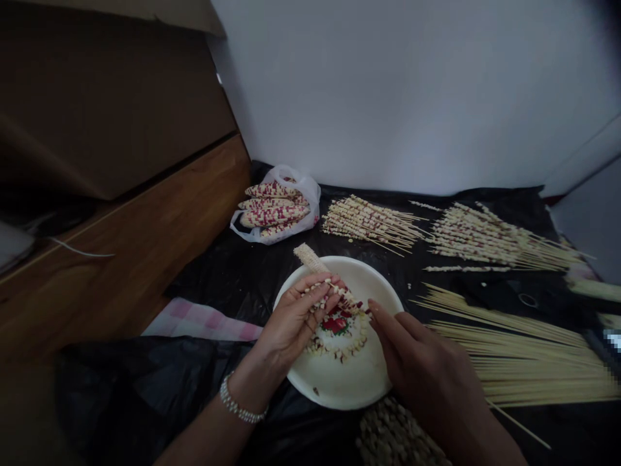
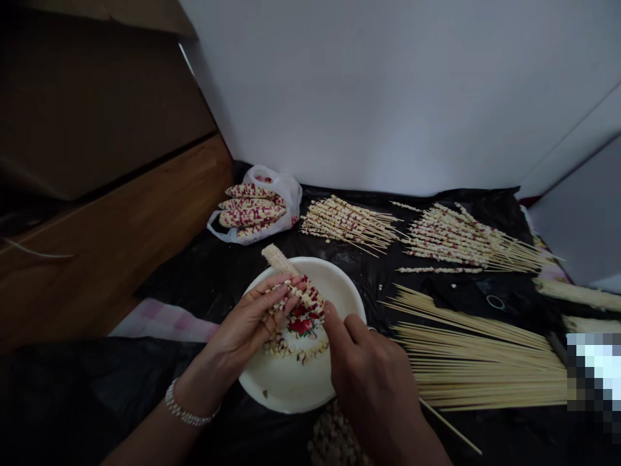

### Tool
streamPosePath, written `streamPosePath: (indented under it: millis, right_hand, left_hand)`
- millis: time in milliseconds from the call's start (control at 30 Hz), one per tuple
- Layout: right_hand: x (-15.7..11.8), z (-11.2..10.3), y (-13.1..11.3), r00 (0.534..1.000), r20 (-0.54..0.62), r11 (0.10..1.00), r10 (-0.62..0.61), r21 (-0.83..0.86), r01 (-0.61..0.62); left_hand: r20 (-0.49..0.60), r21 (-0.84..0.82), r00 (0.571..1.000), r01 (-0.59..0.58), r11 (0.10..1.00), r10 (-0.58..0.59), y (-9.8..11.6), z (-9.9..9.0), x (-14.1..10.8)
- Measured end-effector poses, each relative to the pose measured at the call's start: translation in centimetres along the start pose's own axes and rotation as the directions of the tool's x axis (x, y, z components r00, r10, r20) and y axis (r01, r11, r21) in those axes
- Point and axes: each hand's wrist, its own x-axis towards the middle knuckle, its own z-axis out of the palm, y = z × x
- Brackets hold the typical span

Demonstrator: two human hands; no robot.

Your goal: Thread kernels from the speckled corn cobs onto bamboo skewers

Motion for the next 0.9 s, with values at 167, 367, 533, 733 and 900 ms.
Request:
streamPosePath:
  millis: [167, 367, 533, 733, 900]
  right_hand:
    - [0.0, -0.21, 0.13, 0.999, 0.034, 1.0, -0.025, -0.006, 0.025]
    - [0.02, -0.31, -0.03, 1.0, 0.006, 1.0, -0.006, 0.024, 0.006]
    - [0.04, -0.31, -0.11, 1.0, 0.008, 1.0, -0.003, 0.01, 0.003]
    - [0.08, -0.82, 0.11, 0.998, 0.02, 0.997, -0.051, -0.055, 0.052]
    - [0.05, -0.75, 0.12, 0.996, 0.026, 0.994, -0.085, -0.073, 0.086]
  left_hand:
    - [-0.038, 0.015, 0.999, 0.017, 1.0, -0.017, 0.11, -0.06, 0.01]
    - [-0.054, 0.014, 0.998, 0.031, 0.999, -0.031, 0.2, -0.07, -0.01]
    - [-0.072, 0.026, 0.997, 0.028, 0.999, -0.026, 0.29, 0.12, -0.21]
    - [-0.058, 0.05, 0.998, 0.009, 0.999, -0.006, 0.27, 0.03, -0.19]
    - [-0.045, 0.092, 0.999, -0.004, 0.996, 0.008, 0.18, 0.01, -0.28]
